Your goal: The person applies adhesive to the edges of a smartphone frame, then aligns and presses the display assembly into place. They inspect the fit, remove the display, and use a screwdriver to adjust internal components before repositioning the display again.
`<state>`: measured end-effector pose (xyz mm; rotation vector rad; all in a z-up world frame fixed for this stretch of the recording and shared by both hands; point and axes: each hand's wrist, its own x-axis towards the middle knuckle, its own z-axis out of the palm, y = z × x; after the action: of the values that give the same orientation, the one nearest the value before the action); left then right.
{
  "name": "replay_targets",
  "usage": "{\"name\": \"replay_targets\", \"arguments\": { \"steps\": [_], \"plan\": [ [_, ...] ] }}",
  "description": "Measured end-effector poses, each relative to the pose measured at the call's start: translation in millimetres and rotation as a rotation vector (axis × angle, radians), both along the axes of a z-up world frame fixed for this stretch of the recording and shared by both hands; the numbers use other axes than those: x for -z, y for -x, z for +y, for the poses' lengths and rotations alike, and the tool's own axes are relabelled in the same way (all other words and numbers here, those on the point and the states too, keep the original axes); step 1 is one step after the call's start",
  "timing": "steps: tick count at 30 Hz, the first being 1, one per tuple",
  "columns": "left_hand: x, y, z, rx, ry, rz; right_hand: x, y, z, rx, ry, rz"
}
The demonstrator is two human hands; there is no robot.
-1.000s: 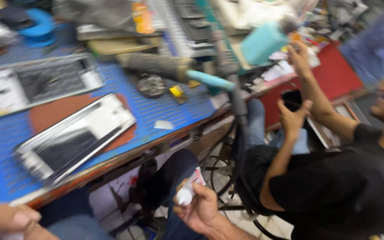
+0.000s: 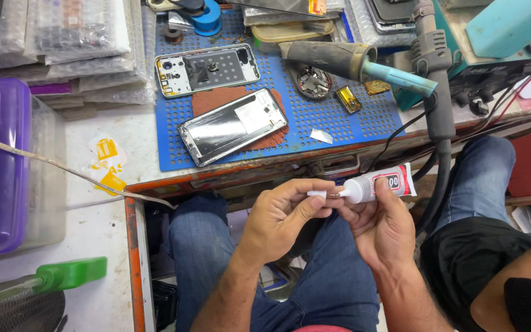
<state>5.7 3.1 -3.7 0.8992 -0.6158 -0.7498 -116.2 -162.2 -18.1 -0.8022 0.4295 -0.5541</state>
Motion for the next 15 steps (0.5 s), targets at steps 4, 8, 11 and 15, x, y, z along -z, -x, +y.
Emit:
{"name": "replay_targets", "arguments": {
  "steps": [4,8,11,15],
  "plan": [
    [2.7,-1.2,2.2,0.021,-0.006,0.029,-0.1,-3.0,-0.8,0.002,-0.01,0.019],
    [2.8,-2.2,2.1,0.029,-0.007,0.019,-0.7,-2.1,-1.9,-0.003,-0.016,0.023],
    [2.2,-3.3,1.9,0.025,-0.018,-0.002,0.7,-2.5,-2.5,-0.01,-0.017,0.017],
    [1.3,-3.1,4.1,0.032,-0.027,-0.026,2.4,-0.9,-3.1,-0.017,-0.015,0.002]
  ]
}}
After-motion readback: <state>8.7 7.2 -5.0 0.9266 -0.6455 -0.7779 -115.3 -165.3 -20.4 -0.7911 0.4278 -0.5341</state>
